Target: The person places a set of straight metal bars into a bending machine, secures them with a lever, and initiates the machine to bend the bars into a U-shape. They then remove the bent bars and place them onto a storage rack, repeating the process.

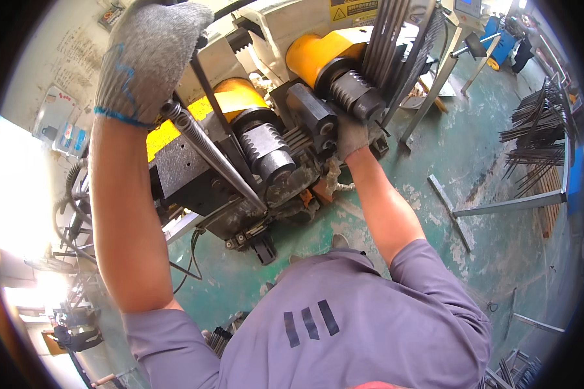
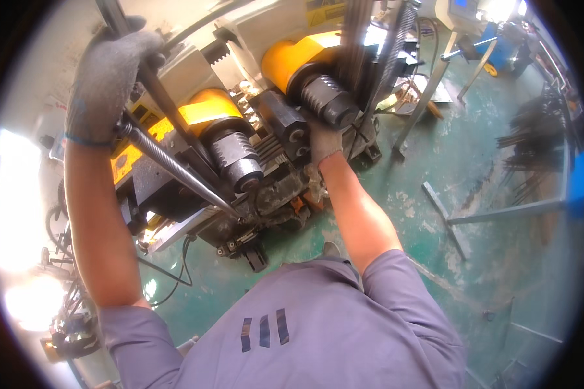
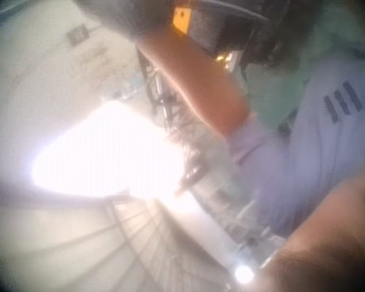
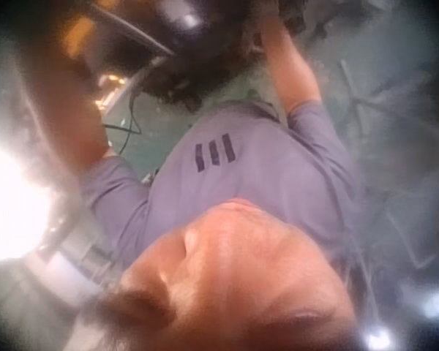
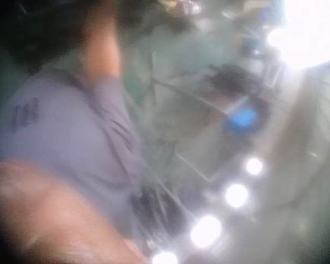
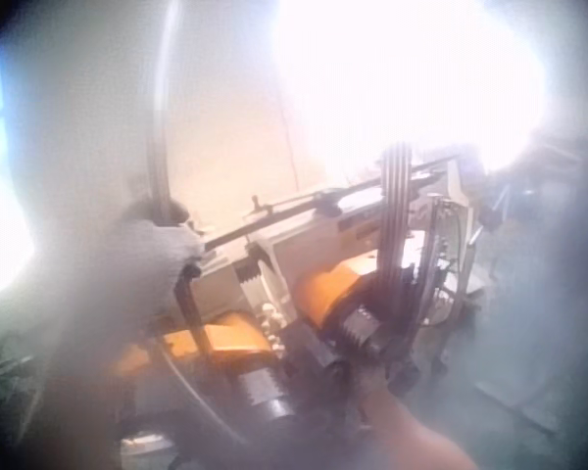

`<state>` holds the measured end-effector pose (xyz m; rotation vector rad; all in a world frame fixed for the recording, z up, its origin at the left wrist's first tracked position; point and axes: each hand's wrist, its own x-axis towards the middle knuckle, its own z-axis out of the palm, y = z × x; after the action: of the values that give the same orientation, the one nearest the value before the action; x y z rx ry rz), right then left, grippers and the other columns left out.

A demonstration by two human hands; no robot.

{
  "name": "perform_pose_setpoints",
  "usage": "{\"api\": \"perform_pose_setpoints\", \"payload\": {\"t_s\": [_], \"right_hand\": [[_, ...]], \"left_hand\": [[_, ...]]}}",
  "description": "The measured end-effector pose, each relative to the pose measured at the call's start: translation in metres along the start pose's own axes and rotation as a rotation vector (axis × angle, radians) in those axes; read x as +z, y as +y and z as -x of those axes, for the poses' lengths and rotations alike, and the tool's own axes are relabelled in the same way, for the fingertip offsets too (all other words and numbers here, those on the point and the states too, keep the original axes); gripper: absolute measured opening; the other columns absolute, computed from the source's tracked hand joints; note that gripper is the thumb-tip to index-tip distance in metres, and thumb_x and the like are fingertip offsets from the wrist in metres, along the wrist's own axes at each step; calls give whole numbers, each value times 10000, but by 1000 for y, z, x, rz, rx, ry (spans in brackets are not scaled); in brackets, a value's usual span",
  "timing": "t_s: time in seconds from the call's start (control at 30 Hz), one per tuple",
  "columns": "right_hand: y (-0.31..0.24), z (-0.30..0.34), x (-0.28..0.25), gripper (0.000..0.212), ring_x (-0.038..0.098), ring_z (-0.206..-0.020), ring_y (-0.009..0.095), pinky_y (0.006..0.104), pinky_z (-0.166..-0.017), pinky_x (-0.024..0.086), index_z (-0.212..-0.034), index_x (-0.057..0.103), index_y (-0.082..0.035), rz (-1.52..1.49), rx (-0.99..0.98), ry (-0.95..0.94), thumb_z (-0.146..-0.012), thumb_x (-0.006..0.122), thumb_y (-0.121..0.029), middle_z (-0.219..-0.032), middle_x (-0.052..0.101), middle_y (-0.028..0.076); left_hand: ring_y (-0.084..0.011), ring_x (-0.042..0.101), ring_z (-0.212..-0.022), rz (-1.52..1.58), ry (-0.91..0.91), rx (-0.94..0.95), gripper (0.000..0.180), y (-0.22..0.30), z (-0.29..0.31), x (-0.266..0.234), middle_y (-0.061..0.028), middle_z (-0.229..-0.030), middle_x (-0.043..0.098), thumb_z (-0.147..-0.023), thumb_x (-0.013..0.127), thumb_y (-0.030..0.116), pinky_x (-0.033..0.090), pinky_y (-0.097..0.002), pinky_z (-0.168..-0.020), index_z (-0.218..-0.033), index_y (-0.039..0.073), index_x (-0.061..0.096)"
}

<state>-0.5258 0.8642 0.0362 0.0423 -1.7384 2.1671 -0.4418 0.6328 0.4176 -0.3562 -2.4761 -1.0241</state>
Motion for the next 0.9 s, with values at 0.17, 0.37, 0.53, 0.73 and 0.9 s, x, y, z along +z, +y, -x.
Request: {"api": "perform_pose_setpoints", "payload": {"t_s": [0.17,0.37,0.53,0.73,0.9], "right_hand": [[0,-5,-11,419,694,-1044,182,344,-871,576,-1266,708,19,96,-56,3,-937,792,-227,-1202,714,121],[-35,4,-9,431,667,-1145,198,356,-986,542,-1298,694,14,154,69,-39,-953,770,-232,-1249,709,122],[-13,2,-4,402,667,-1110,169,346,-959,560,-1305,703,-28,-115,256,28,-933,782,-159,-1241,704,86],[-25,2,-6,368,696,-1051,175,351,-921,558,-1254,725,-25,-42,80,11,-932,791,-190,-1157,740,70],[-47,12,2,357,693,-1057,170,358,-922,550,-1259,714,-15,-180,221,73,-957,775,-195,-1182,740,80]], "left_hand": [[-189,702,-852,60,35,-83,598,21,9,11,-108,-915,724,-912,763,340,526,-311,-758,-1302,-88,613],[-190,712,-860,48,18,-2,548,7,1,7,-129,-934,736,-923,740,300,531,-318,-811,-1298,-80,616],[-198,686,-889,55,15,-12,458,4,-1,8,-97,-927,701,-938,707,265,521,-324,-849,-1267,-39,615],[-171,639,-846,120,106,-68,315,12,0,17,-62,-889,639,-940,668,178,503,-317,-823,-1203,18,604],[-167,637,-838,144,108,-50,275,9,4,16,-56,-879,644,-936,680,181,500,-316,-821,-1168,38,643]]}}
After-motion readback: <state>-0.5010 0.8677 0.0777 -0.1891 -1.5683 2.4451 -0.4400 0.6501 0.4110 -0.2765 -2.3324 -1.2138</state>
